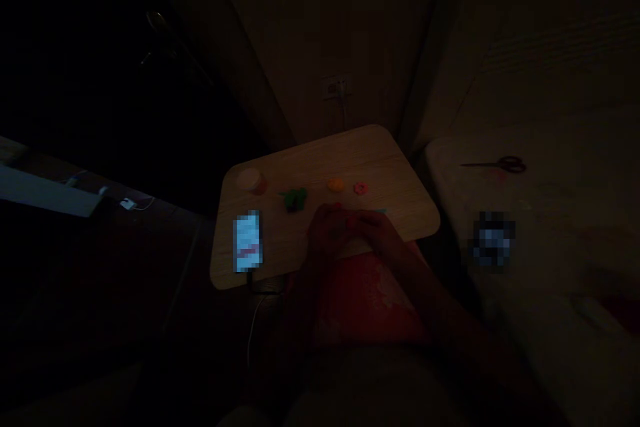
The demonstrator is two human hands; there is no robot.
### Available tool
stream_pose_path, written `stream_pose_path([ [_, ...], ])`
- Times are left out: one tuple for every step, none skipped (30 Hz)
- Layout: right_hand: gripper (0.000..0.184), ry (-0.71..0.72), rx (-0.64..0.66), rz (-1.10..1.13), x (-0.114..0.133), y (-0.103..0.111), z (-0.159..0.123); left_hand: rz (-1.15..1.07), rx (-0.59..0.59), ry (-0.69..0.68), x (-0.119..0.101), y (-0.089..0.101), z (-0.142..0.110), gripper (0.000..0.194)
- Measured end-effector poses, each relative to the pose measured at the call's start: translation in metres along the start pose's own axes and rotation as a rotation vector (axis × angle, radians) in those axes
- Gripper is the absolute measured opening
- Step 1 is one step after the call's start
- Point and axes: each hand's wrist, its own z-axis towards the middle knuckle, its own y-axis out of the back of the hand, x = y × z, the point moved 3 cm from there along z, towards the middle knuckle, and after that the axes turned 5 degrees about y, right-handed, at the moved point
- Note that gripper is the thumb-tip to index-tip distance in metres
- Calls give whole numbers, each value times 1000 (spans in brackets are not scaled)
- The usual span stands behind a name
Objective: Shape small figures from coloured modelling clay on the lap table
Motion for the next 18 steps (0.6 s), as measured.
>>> stream_pose_path([
  [32,3,4,-23,1,1,0,7,10,-16,-1,-1,0,33],
  [32,6,9,-40,1,1,0,15,19,-33,-1,-1,-1,34],
  [32,7,13,-52,2,1,1,26,24,-46,-1,-2,-1,33],
  [33,5,19,-59,3,1,0,42,26,-52,-1,-2,-1,30],
  [33,1,26,-64,4,1,0,60,27,-52,-1,-2,-2,28],
  [33,-4,31,-66,5,1,0,78,28,-51,-1,-2,-2,27],
  [34,-10,37,-69,6,0,-1,95,30,-50,-1,-2,-2,26],
  [34,-13,48,-73,7,0,-2,109,32,-53,-1,-1,-2,27],
  [35,-11,57,-74,8,-1,-2,120,35,-59,-2,-1,-2,27],
  [35,-6,66,-74,9,-1,-3,128,37,-67,-2,-1,-2,28],
  [35,0,73,-74,9,-2,-3,136,37,-71,-3,-1,-2,28],
  [36,5,79,-74,10,-2,-4,142,38,-74,-3,-1,-2,29],
  [35,10,81,-76,10,-3,-4,146,37,-74,-4,-1,-2,30],
  [34,14,77,-77,10,-3,-4,150,37,-74,-4,-2,-3,30],
  [33,15,70,-77,10,-3,-4,152,38,-77,-4,-2,-3,30],
  [31,14,61,-78,10,-2,-4,153,37,-83,-4,-2,-2,29],
  [30,13,52,-80,10,-2,-4,153,35,-90,-4,-2,-2,28],
  [28,13,42,-81,10,-2,-4,150,32,-98,-5,-2,-2,27],
])
